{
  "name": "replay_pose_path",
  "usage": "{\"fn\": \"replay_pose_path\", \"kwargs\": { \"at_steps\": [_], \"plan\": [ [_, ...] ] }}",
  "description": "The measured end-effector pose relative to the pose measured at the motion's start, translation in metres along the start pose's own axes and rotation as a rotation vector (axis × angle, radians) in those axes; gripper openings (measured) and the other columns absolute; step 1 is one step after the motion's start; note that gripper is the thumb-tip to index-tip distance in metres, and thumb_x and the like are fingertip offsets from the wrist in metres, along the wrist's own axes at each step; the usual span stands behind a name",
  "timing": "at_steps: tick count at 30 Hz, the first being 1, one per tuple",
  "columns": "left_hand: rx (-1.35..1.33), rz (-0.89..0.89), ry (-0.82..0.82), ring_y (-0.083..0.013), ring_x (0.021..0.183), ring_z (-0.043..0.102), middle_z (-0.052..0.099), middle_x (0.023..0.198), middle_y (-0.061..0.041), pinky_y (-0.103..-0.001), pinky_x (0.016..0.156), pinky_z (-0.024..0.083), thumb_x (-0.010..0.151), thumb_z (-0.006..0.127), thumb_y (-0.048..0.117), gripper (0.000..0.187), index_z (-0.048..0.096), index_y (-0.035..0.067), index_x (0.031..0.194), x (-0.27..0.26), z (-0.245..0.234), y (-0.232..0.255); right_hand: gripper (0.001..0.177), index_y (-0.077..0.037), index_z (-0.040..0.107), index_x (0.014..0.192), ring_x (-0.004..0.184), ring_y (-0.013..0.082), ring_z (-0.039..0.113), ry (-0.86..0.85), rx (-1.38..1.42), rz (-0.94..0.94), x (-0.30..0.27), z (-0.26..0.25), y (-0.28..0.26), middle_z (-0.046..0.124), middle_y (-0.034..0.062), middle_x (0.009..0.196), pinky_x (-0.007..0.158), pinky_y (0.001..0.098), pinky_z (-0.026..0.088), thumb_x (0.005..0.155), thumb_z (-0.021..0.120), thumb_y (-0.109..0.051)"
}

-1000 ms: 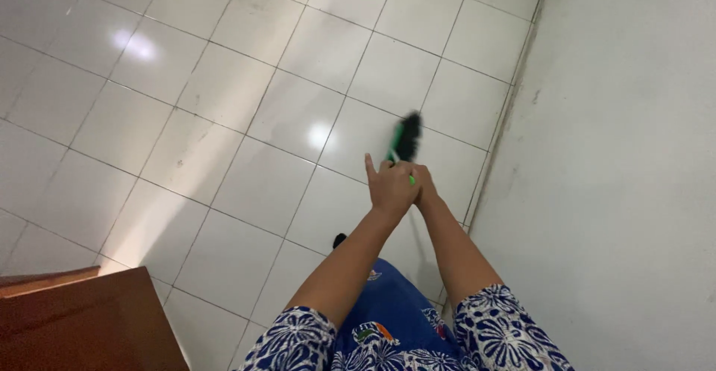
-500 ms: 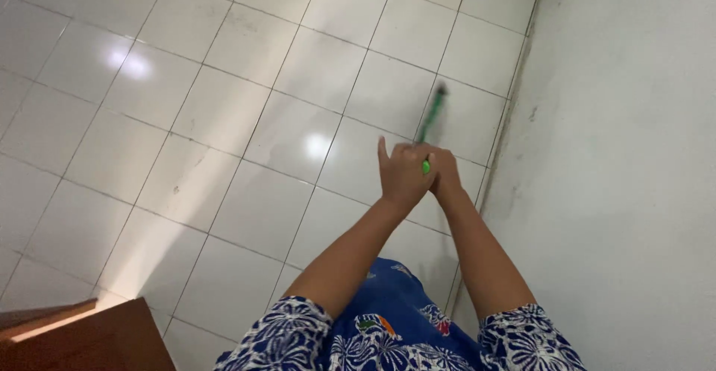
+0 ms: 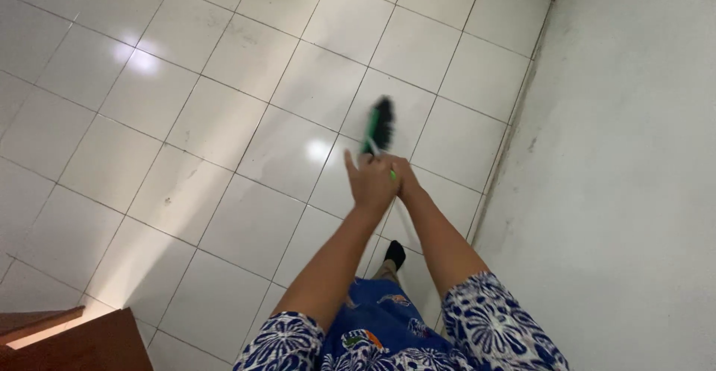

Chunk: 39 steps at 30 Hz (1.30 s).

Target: The recorder is sweeping a tiled floor using a handheld broom, focusing on the edges and corners near walls and doors.

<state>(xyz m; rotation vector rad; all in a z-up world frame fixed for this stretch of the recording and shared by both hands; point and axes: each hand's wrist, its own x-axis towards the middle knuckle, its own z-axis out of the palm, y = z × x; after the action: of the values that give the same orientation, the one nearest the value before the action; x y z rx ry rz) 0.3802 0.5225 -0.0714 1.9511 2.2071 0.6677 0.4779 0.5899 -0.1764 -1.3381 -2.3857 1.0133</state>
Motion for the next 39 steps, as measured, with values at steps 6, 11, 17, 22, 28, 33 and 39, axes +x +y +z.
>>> {"fn": "replay_pose_path", "kwargs": {
  "at_steps": [6,11,17,22,28,33,39],
  "plan": [
    [-0.012,0.107,0.243,-0.0290,0.108,0.066,0.075,0.090,-0.012,-0.066,0.121,0.020,0.093,0.062,0.024,0.025,0.076,0.004,0.085,0.065,-0.038,0.036,0.026,-0.002,0.073,0.118,0.086,0.0126,0.065,0.040,1.221,0.164,0.026,-0.088,-0.053,0.071,0.0052,0.101,0.073,0.0274,0.056,0.099,0.059,-0.013],
    [-0.093,0.065,0.251,-0.0274,0.109,0.067,0.074,0.087,-0.010,-0.066,0.122,0.020,0.093,0.061,0.027,0.027,0.075,0.004,0.094,0.089,-0.040,0.076,0.023,-0.002,0.072,0.112,0.086,0.0130,0.067,0.179,0.746,0.051,0.027,-0.141,-0.039,0.075,0.0062,0.100,0.075,0.0288,0.055,0.095,0.061,-0.013],
    [-0.297,-0.121,0.043,-0.0297,0.106,0.066,0.074,0.084,-0.012,-0.064,0.120,0.020,0.098,0.056,0.031,0.032,0.079,0.011,0.106,0.099,0.007,0.092,0.030,-0.007,0.071,0.105,0.091,0.0294,0.071,0.100,-0.184,0.066,0.039,-0.145,0.050,0.075,0.0118,0.104,0.077,0.0408,0.055,0.081,0.074,-0.025],
    [-0.313,-0.189,-0.041,-0.0300,0.108,0.067,0.076,0.082,-0.011,-0.063,0.121,0.021,0.097,0.055,0.032,0.031,0.079,0.013,0.104,0.094,0.037,0.082,0.028,-0.009,0.072,0.099,0.093,0.0329,0.071,0.093,-0.077,-0.019,0.041,-0.100,0.099,0.076,0.0109,0.100,0.077,0.0403,0.056,0.077,0.073,-0.026],
    [0.031,-0.147,0.079,-0.0318,0.104,0.066,0.075,0.087,-0.015,-0.064,0.114,0.024,0.094,0.060,0.033,0.031,0.078,0.007,0.099,0.097,0.041,0.031,0.029,-0.010,0.073,0.092,0.093,0.0340,0.069,0.030,-0.027,-0.210,0.091,-0.052,0.066,0.075,0.0116,0.097,0.077,0.0428,0.054,0.073,0.076,-0.032],
    [-0.019,-0.053,0.187,-0.0299,0.106,0.067,0.076,0.087,-0.013,-0.064,0.119,0.026,0.094,0.062,0.030,0.030,0.075,0.002,0.091,0.117,-0.004,0.036,0.013,-0.008,0.071,0.099,0.084,0.0185,0.066,-0.141,1.010,0.252,0.100,-0.083,0.005,0.073,0.0060,0.097,0.072,0.0368,0.056,0.095,0.064,-0.017],
    [0.025,0.087,0.257,-0.0333,0.105,0.065,0.076,0.092,-0.017,-0.067,0.115,0.022,0.092,0.064,0.035,0.032,0.075,0.006,0.087,0.148,-0.025,0.083,0.019,-0.006,0.073,0.100,0.086,0.0146,0.067,-0.022,1.299,0.049,0.075,-0.159,-0.002,0.073,0.0032,0.097,0.075,0.0320,0.057,0.098,0.057,-0.017]
  ]
}}
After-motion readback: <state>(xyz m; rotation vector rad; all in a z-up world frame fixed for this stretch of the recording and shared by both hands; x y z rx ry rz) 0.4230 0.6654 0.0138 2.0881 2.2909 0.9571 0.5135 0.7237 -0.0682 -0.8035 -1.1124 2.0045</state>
